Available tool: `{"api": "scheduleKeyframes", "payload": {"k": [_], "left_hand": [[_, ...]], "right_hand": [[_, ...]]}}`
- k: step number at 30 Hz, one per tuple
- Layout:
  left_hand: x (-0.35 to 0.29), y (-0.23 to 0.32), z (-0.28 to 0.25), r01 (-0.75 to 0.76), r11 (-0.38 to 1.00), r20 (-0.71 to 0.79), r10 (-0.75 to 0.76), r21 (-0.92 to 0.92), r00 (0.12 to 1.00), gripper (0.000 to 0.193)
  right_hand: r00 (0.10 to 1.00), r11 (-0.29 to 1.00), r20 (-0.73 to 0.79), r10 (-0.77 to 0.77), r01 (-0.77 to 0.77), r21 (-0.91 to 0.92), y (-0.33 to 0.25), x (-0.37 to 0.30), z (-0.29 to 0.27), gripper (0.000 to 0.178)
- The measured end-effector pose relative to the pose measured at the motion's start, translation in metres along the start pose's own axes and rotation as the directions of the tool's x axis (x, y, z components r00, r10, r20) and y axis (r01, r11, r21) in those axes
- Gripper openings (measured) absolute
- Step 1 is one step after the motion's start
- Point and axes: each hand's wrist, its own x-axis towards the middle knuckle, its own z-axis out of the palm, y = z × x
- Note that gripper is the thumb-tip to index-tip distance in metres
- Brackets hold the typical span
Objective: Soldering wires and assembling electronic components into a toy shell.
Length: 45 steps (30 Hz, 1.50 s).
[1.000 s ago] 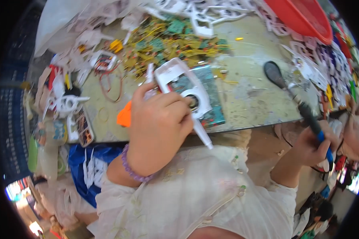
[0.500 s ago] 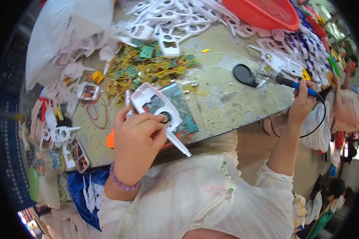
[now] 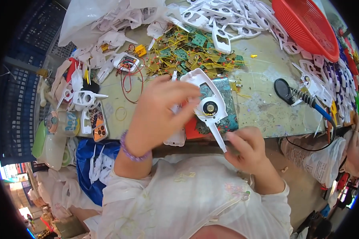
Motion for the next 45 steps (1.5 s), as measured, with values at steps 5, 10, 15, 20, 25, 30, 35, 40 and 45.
{"api": "scheduleKeyframes", "payload": {"k": [5,10,15,20,25,30,35,40,45], "left_hand": [[-0.007,-0.039,-0.011,0.072,0.997,-0.081,-0.071,0.008,0.994,0.033],[-0.015,-0.053,-0.003,0.010,1.000,-0.035,-0.010,-0.004,0.999,0.038],[-0.028,-0.062,-0.016,-0.145,0.966,-0.082,0.166,0.212,0.983,0.031],[-0.043,-0.058,-0.022,-0.172,0.955,-0.062,0.193,0.243,0.979,0.031],[-0.023,-0.065,-0.002,-0.149,0.988,-0.206,0.155,0.046,0.966,0.030],[-0.027,-0.076,-0.016,-0.196,0.979,-0.040,0.199,0.058,0.979,0.018],[-0.044,-0.073,-0.029,-0.360,0.888,-0.029,0.383,0.288,0.923,0.016],[-0.029,-0.090,-0.015,0.116,0.966,-0.158,-0.155,-0.232,0.975,0.029],[-0.006,-0.105,-0.005,0.487,0.829,0.323,-0.397,-0.277,0.859,0.035]], "right_hand": [[0.952,0.953,0.114,-0.285,0.294,-0.070,0.009,0.019,0.000,0.038],[0.892,0.869,0.104,-0.441,0.453,-0.200,0.007,0.030,0.002,0.035],[0.829,0.791,0.107,-0.549,0.556,-0.255,-0.004,0.054,0.003,0.026],[0.673,0.670,0.361,-0.646,0.726,-0.153,-0.037,0.108,-0.007,0.014],[0.550,0.653,0.607,-0.574,0.754,-0.066,-0.053,0.144,0.003,0.015],[0.507,0.630,0.671,-0.541,0.773,-0.075,-0.053,0.149,0.011,0.014],[0.427,0.529,0.660,-0.618,0.847,-0.052,-0.053,0.129,0.003,0.017],[0.508,0.543,0.635,-0.582,0.824,-0.161,-0.045,0.109,-0.001,0.017],[0.584,0.571,0.597,-0.550,0.784,-0.242,-0.040,0.093,0.006,0.018]]}}
